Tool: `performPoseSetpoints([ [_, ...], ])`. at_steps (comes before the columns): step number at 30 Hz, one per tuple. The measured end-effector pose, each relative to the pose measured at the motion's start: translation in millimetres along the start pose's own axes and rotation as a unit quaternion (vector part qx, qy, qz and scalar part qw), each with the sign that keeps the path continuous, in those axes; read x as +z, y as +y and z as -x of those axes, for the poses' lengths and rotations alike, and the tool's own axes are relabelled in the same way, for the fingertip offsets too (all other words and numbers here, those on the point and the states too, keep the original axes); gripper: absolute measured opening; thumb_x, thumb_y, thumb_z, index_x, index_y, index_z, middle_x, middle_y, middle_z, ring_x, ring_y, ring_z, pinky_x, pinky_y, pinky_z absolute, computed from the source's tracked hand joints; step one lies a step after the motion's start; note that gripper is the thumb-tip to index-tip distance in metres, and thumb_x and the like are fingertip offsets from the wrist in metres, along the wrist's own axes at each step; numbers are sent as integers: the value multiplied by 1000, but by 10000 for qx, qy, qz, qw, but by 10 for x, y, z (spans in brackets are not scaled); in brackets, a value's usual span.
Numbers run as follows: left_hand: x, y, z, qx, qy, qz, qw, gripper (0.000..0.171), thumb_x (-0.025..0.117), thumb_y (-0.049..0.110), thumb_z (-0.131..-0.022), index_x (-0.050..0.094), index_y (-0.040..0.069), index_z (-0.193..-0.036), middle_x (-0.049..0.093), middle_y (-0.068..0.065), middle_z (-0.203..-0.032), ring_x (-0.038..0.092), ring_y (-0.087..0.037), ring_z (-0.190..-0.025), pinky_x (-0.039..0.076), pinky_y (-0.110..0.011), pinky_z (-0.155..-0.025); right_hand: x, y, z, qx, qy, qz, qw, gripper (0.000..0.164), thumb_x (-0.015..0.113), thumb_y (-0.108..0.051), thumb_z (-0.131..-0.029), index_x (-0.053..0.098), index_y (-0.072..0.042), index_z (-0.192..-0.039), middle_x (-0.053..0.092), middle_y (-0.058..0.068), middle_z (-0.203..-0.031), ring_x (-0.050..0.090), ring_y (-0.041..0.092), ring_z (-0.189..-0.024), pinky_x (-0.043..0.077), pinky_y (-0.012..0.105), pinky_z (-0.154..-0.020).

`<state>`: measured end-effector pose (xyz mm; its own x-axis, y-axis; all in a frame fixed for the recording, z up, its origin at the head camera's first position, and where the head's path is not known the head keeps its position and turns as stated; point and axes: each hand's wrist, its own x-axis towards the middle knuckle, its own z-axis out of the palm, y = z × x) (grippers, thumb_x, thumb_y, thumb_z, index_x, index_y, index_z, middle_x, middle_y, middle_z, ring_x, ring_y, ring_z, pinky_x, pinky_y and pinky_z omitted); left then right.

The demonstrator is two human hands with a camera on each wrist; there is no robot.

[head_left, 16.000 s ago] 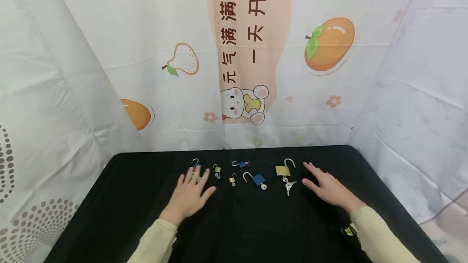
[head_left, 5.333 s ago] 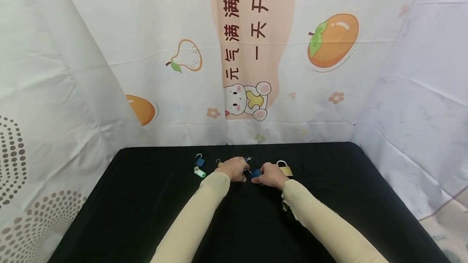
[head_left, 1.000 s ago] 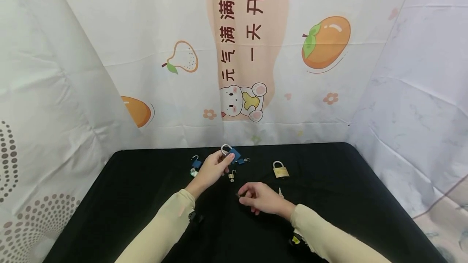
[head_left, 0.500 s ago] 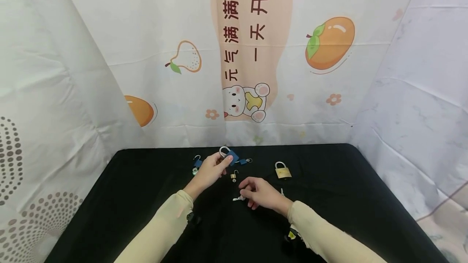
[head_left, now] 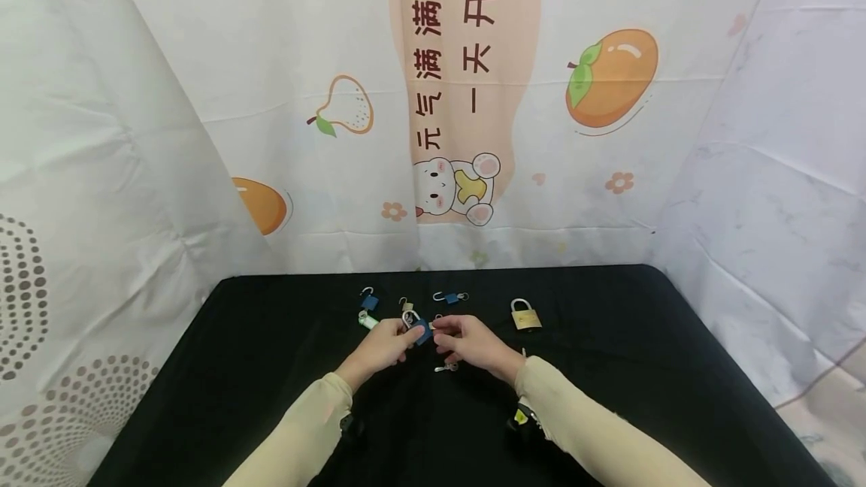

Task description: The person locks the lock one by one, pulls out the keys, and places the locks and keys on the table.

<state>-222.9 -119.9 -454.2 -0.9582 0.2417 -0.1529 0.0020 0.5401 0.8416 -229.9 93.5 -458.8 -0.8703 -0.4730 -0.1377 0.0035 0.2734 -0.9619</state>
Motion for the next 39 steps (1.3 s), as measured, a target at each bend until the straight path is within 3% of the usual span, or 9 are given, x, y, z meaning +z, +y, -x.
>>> performPoseSetpoints([
  [9,20,-93,-1,-208,-221,-249,9992,28,57,28,-105,60,4,-91,60,-7,-78,58,-16,-63,49,-30,-56,65,89,-109,234,-180,-22,9996,42,60,-8,-102,53,6,-141,63,17,-127,68,24,-98,59,37,-78],
  [12,7,-105,-34,-232,-256,-736,9967,34,59,29,-104,59,8,-77,55,-1,-66,52,-14,-55,42,-27,-49,31,108,-113,228,-150,-8,9996,41,60,-7,-102,54,5,-141,64,16,-127,68,25,-98,59,37,-78],
  [14,-10,-100,-48,-201,-131,-1430,9894,43,61,30,-102,54,12,-64,47,3,-56,45,-12,-48,35,-26,-46,0,115,-117,184,-123,15,9998,39,60,-7,-102,56,4,-140,65,16,-125,68,25,-97,59,37,-77],
  [16,-27,-74,-60,-159,79,-2146,9765,52,64,31,-99,46,16,-53,37,7,-48,38,-11,-42,28,-27,-43,-39,115,-125,164,-62,50,9998,37,59,-7,-103,57,3,-138,66,15,-121,67,25,-96,59,38,-77],
  [19,-21,-7,-100,-27,374,-2795,9594,56,67,30,-97,42,17,-49,32,7,-45,36,-11,-40,26,-28,-42,-114,103,-143,191,97,103,9997,35,58,-7,-103,57,3,-137,64,17,-120,67,26,-96,58,39,-78],
  [23,55,82,-218,412,448,-2874,9559,36,71,28,-95,59,13,-65,49,5,-59,48,-13,-50,36,-29,-47,-207,92,-214,332,436,144,9984,35,57,-7,-104,56,4,-137,63,18,-119,66,27,-97,58,39,-79],
  [26,153,130,-340,555,491,-2941,9529,23,72,29,-94,66,12,-79,57,2,-72,54,-16,-60,44,-33,-54,-242,93,-296,433,702,179,9964,33,55,-6,-104,58,4,-136,64,18,-116,66,27,-96,58,39,-80],
  [33,360,175,-564,-48,681,-3247,9433,38,82,38,-85,59,16,-64,54,-1,-63,53,-19,-57,44,-36,-52,-212,125,-446,761,920,300,9924,31,50,-2,-104,60,7,-132,65,16,-113,64,22,-91,57,35,-80],
  [39,429,196,-622,-222,758,-3008,9504,33,87,31,-81,63,14,-65,57,0,-64,56,-19,-59,45,-37,-54,-192,70,-478,935,959,678,9887,33,49,2,-100,60,9,-129,63,17,-114,63,22,-90,56,37,-81],
])
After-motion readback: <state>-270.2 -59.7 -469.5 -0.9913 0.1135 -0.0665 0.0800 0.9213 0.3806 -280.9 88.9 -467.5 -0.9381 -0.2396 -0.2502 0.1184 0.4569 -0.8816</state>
